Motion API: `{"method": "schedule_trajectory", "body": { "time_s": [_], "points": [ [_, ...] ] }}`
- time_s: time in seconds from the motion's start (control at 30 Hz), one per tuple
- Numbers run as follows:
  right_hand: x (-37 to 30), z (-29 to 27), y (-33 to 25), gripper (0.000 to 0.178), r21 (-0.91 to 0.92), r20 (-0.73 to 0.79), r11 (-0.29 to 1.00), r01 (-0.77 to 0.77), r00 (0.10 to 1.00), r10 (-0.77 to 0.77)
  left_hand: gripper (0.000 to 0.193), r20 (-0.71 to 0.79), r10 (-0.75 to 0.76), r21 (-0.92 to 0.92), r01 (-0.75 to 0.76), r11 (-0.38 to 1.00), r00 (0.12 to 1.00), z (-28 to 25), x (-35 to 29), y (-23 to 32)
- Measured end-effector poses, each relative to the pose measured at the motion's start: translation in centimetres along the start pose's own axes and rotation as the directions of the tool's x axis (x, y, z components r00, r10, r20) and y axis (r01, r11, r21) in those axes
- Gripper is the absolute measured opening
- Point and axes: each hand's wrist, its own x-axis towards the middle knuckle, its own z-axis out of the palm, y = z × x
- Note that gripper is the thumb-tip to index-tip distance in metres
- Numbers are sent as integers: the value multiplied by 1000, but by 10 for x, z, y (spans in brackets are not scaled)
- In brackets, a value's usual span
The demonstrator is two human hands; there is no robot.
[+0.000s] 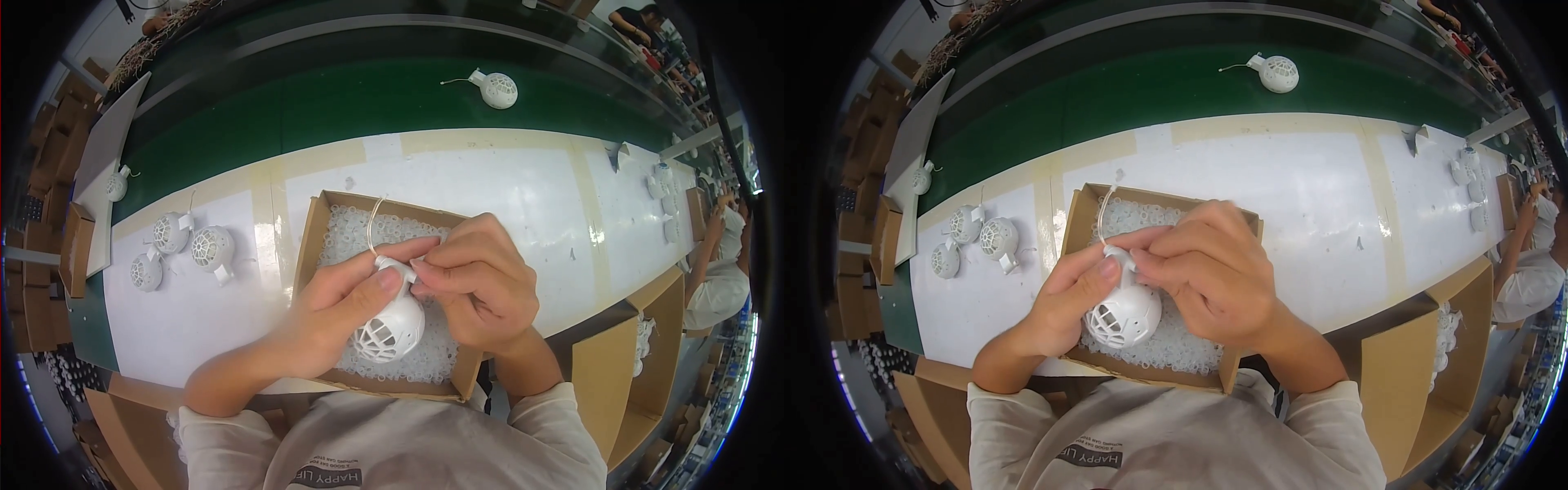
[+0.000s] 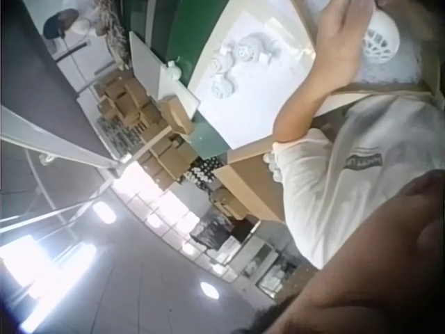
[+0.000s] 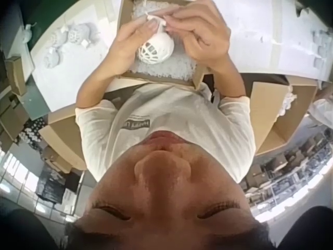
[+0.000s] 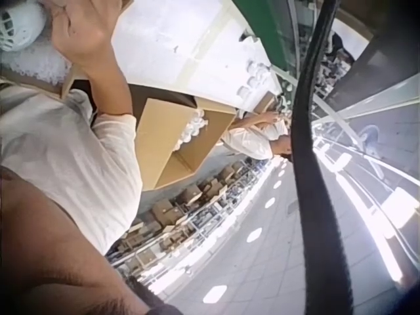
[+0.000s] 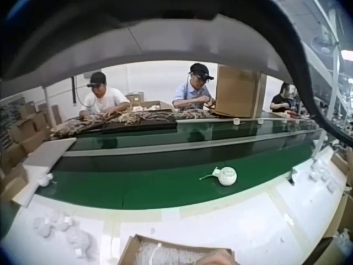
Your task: Assembling small white electronic components by hand and placing them into a box.
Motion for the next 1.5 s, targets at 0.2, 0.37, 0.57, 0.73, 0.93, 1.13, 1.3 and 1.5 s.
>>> {"method": "schedule_trajectory", "body": {
  "time_s": [0.2,0.37,0.57,0.73,0.93,1.13,1.3,1.5],
  "points": [
    [3,-1,1,16,-293,34,956,38,999,-29,52,41,213,572,-198,796,976,-13,10,-3],
    [5,-11,5,16,-83,112,985,-152,981,161,53,54,166,598,-165,784,985,-11,13,-2],
    [2,-2,2,25,284,208,925,-251,958,196,50,91,240,515,-252,820,967,-19,-17,-6],
    [-16,-11,10,40,-188,220,946,-265,927,303,48,49,1,779,-39,626,999,-54,-95,38],
    [-17,8,10,30,-535,452,843,-47,827,333,52,-808,62,541,696,472,586,-88,-279,13],
    [-9,8,5,24,-590,459,807,8,826,327,54,-969,147,240,906,349,200,-71,-398,-47],
    [-3,9,-2,18,-610,477,789,-73,761,439,56,-753,420,622,757,202,507,-124,-334,-2],
    [-5,12,-2,15,-507,491,856,-96,784,379,50,-671,540,736,545,401,509,-281,-214,58]
  ]
}}
